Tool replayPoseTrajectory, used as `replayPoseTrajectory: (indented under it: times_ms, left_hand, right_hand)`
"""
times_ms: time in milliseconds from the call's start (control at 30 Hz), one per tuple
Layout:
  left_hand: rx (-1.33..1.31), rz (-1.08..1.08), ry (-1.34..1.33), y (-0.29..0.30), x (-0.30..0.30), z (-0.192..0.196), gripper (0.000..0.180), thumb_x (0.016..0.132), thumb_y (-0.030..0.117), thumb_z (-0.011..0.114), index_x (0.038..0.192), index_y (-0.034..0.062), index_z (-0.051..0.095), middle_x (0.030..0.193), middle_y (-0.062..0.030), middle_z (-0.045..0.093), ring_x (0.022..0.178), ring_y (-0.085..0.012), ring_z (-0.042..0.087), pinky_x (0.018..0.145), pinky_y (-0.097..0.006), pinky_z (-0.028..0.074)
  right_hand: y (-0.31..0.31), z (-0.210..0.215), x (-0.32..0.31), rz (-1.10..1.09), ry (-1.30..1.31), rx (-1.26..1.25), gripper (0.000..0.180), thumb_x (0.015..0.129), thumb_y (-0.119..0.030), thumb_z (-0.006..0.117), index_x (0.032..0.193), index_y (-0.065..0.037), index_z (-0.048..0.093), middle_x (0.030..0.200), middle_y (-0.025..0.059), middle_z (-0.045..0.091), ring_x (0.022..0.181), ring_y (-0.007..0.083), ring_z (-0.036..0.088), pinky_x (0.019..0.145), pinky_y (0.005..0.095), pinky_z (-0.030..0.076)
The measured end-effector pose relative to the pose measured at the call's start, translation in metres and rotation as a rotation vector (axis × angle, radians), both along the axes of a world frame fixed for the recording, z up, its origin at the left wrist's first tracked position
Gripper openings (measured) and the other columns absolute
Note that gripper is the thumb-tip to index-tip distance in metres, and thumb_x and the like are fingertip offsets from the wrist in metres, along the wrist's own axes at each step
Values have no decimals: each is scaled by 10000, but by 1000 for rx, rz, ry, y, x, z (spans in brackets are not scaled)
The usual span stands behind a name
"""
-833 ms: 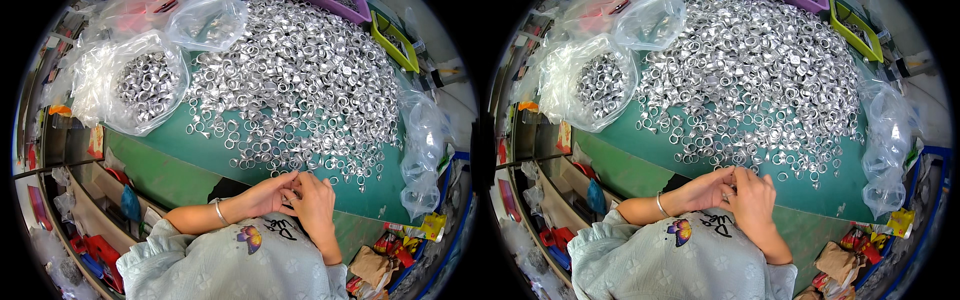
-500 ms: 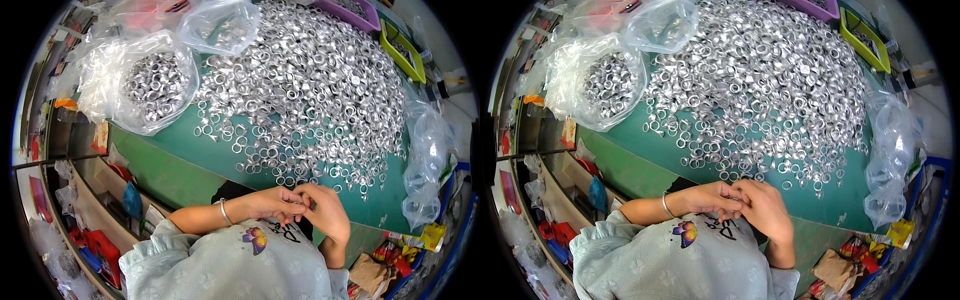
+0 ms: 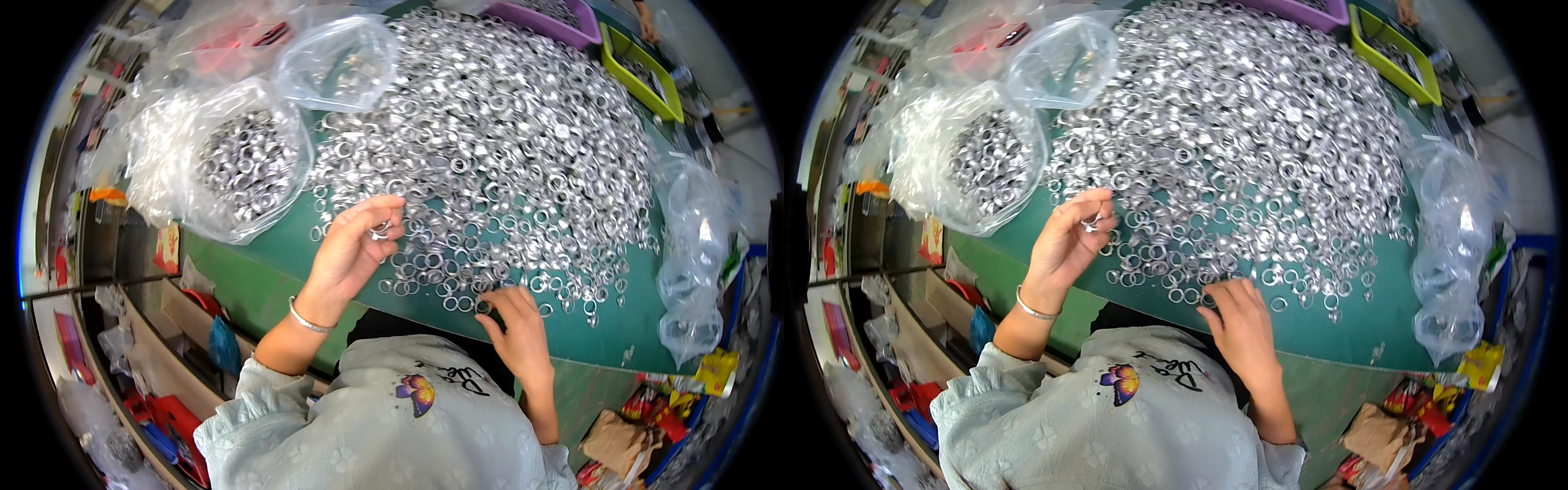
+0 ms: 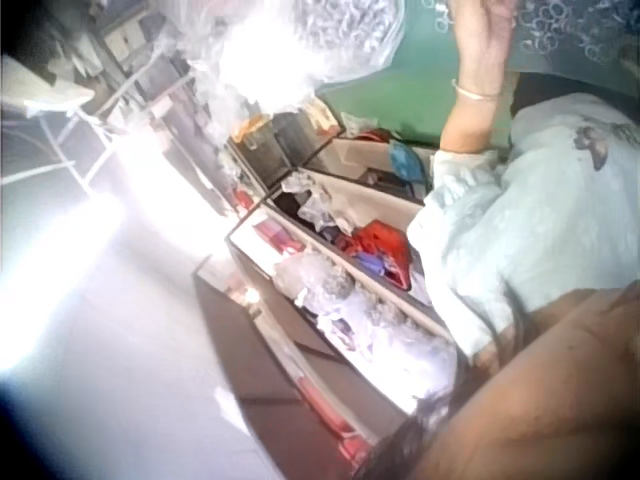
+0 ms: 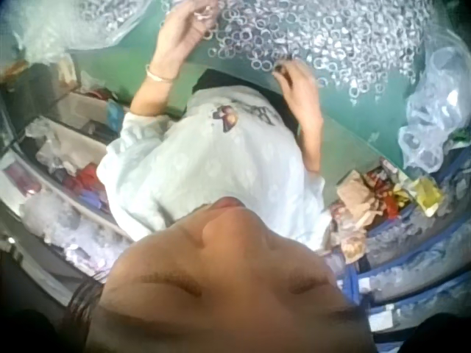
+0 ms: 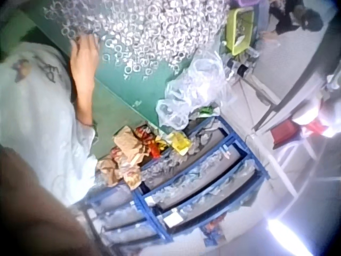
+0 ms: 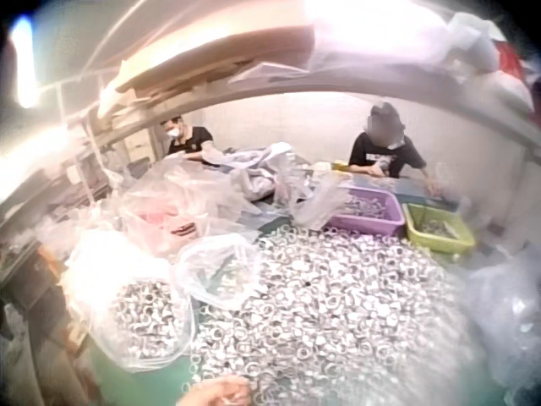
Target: The person sorts and organizes small metal rings on a green work surface by hand, picking them up from a large pile and placing them into plastic bags one by one.
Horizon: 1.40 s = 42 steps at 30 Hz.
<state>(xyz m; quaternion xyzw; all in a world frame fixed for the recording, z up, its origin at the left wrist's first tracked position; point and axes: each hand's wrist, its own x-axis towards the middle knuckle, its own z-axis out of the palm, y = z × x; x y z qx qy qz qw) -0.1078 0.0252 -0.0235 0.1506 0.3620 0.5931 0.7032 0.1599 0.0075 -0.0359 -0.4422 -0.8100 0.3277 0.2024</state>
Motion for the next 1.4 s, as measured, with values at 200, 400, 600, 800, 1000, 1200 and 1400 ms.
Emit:
replayPoseTrajectory:
  times_ms: [200, 400, 600, 800, 1000, 1200, 1400]
  left_hand:
    - [-223, -280, 69, -19, 55, -18, 211, 888, 73, 569, 1075, -18, 606, 870, -31, 587, 750, -105, 554, 610, -226, 482]
    - [157, -244, 587, -15, 92, -26, 180, 879, -26, 532, 1035, -14, 621, 974, -56, 570, 761, -82, 532, 628, -207, 464]
    - [435, -212, 1244, 9, 92, -25, 221, 836, -88, 516, 1001, 15, 622, 945, -99, 544, 777, -176, 549, 670, -251, 438]
    - [679, -194, 1508, 22, 124, -43, 341, 771, -132, 504, 1073, 11, 571, 1098, -159, 494, 1006, -307, 505, 850, -345, 424]
    - [851, -350, 1726, 25, 144, -53, 356, 799, 41, 576, 1151, 19, 527, 1186, -143, 478, 1108, -332, 452, 949, -455, 361]
    - [963, -598, 1922, 2, 121, -41, 566, 759, 182, 672, 1273, 52, 473, 1330, -128, 410, 1205, -343, 390, 1026, -506, 300]
    - [1000, -654, 1873, -12, 135, -51, 582, 761, 184, 664, 1296, 80, 462, 1384, -116, 368, 1293, -402, 290, 1013, -609, 254]
  right_hand:
    - [-14, -23, 10, -70, -136, 233, 302, 725, -112, 701, 1011, -69, 615, 1171, 76, 526, 1142, 297, 450, 885, 429, 336]
    - [-11, -47, 37, -329, -202, 383, 283, 755, -76, 677, 1034, -101, 632, 1159, 70, 533, 1147, 298, 446, 904, 441, 299]
    - [-14, -45, 68, -529, -221, 390, 226, 744, -85, 687, 967, -104, 659, 1134, 73, 546, 1154, 296, 457, 941, 444, 278]
    - [-5, -46, 73, -637, -150, 405, 319, 758, -105, 670, 1072, -104, 615, 1193, 91, 521, 1200, 312, 429, 960, 461, 267]
    - [22, -25, 45, -198, -238, 322, 469, 766, -247, 689, 1198, -117, 558, 1300, 103, 461, 1287, 335, 341, 1010, 507, 273]
    - [17, -45, 89, -148, -329, 355, 295, 780, -96, 626, 1075, -108, 610, 1246, 68, 510, 1275, 276, 386, 1005, 467, 318]
    - [20, -39, 109, -306, -341, 390, 274, 733, -10, 599, 997, -77, 619, 1181, 81, 524, 1176, 291, 441, 1007, 494, 287]
